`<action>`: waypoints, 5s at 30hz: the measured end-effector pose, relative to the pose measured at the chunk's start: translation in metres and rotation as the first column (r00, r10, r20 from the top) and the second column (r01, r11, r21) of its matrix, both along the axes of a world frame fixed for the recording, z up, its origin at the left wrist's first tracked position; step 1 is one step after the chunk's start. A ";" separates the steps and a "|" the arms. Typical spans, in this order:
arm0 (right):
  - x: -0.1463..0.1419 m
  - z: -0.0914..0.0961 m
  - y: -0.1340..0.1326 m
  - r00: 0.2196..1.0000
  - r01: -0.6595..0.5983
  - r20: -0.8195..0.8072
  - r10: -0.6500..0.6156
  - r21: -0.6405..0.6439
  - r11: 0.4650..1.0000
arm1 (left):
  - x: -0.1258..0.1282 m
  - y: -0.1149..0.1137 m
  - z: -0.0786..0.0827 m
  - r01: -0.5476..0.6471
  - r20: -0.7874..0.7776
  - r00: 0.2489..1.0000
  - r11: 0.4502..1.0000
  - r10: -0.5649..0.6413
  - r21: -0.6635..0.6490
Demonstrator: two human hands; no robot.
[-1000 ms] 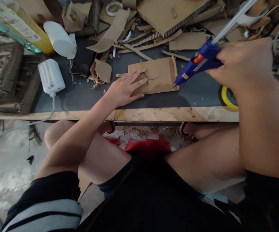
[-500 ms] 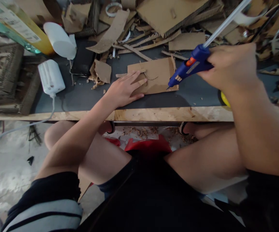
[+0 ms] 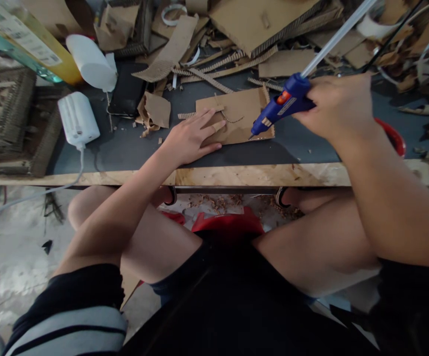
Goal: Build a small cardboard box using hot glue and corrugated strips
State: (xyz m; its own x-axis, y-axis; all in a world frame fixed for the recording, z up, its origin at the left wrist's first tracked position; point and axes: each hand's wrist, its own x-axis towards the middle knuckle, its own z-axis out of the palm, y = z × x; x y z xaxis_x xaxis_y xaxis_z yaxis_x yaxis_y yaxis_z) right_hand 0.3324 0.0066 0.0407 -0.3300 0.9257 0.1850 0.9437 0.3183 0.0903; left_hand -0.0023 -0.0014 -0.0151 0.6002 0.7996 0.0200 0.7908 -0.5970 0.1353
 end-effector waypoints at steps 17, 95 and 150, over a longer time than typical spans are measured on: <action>0.016 -0.024 0.017 0.992 -0.119 -0.024 0.123 0.122 0.985 | -0.002 0.008 -0.015 0.022 0.134 0.991 1.000 -0.022 0.001; 0.031 -0.010 0.005 0.998 0.062 0.016 -0.064 0.088 0.994 | -0.001 0.005 -0.011 0.000 0.123 0.992 1.000 0.003 -0.028; -0.034 0.004 -0.008 0.972 0.234 0.044 -0.230 -0.143 0.962 | 0.015 0.008 -0.018 -0.003 0.121 0.993 1.000 0.005 -0.019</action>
